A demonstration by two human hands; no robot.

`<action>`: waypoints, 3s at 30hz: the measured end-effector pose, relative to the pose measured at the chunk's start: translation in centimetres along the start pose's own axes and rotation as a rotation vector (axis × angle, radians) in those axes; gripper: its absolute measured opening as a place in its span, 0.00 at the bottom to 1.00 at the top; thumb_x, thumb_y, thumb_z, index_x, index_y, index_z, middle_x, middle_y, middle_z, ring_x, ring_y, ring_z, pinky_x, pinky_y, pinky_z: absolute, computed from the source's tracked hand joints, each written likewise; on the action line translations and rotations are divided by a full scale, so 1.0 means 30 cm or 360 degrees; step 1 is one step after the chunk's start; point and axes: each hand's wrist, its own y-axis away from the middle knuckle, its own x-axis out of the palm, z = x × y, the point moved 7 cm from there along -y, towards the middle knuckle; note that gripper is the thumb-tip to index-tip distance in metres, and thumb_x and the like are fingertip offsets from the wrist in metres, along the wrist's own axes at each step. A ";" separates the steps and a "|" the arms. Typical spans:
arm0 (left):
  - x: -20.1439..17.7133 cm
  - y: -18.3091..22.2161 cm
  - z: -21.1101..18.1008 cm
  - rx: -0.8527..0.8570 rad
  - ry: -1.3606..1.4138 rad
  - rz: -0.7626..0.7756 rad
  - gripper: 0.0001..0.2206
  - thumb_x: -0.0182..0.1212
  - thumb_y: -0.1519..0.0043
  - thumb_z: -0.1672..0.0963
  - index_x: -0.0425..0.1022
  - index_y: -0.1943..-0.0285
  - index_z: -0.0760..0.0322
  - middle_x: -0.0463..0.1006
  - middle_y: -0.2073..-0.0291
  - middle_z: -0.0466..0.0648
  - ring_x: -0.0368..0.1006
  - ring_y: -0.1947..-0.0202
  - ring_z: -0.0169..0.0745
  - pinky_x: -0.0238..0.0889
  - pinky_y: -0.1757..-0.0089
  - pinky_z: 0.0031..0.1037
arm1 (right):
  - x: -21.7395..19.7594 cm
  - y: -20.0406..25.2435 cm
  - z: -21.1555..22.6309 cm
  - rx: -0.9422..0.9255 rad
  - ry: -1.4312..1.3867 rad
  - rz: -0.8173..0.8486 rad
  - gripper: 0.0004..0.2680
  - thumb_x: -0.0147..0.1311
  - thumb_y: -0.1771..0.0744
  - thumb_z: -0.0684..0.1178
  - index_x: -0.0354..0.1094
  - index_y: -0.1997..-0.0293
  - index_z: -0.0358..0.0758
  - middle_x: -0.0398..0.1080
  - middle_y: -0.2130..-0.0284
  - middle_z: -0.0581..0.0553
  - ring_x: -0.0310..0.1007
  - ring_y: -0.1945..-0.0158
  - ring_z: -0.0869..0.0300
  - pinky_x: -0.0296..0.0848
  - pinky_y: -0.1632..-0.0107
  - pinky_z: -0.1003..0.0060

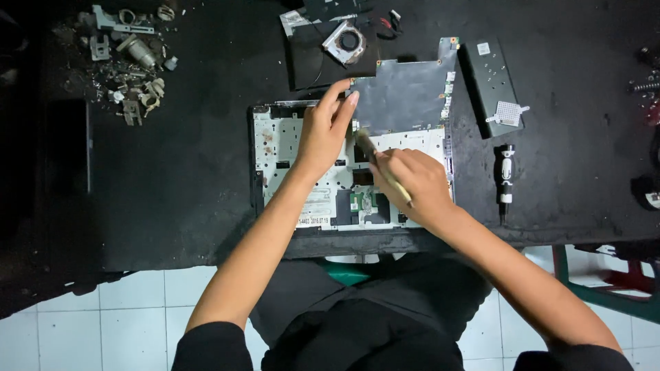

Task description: Disassembling a laptop by removing screws and internal components, followed by cleaning the chassis with a brush.

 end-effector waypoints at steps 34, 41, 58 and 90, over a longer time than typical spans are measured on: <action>-0.009 0.008 -0.031 0.0022 0.0095 -0.0001 0.21 0.41 0.23 0.50 0.69 0.31 0.68 0.77 0.42 0.65 0.72 0.38 0.60 0.61 0.38 0.48 | -0.008 -0.088 -0.182 0.0249 -0.0377 -0.0205 0.05 0.66 0.34 0.38 0.72 0.62 0.34 0.77 0.73 0.36 0.79 0.71 0.42 0.74 0.68 0.57; -0.002 -0.001 -0.039 0.0079 0.0115 0.0013 0.20 0.40 0.23 0.51 0.68 0.29 0.67 0.76 0.39 0.61 0.71 0.36 0.59 0.57 0.35 0.48 | -0.042 -0.151 -0.181 0.0306 -0.0468 -0.0374 0.04 0.60 0.30 0.36 0.69 0.55 0.27 0.76 0.71 0.33 0.79 0.70 0.44 0.73 0.68 0.58; 0.014 0.004 0.018 0.0122 -0.0046 -0.0016 0.19 0.41 0.23 0.52 0.67 0.29 0.67 0.75 0.38 0.62 0.69 0.35 0.60 0.59 0.36 0.50 | -0.097 0.011 -0.243 0.0403 -0.0320 -0.0412 0.01 0.57 0.30 0.33 0.71 0.57 0.28 0.77 0.69 0.33 0.78 0.69 0.43 0.76 0.63 0.55; 0.027 0.003 0.002 0.0182 0.0189 0.0033 0.13 0.60 0.29 0.54 0.67 0.37 0.57 0.84 0.60 0.59 0.84 0.59 0.45 0.74 0.58 0.30 | -0.279 0.378 -0.090 0.1175 -0.0291 -0.0619 0.06 0.56 0.29 0.34 0.70 0.46 0.31 0.77 0.58 0.31 0.80 0.58 0.45 0.75 0.53 0.53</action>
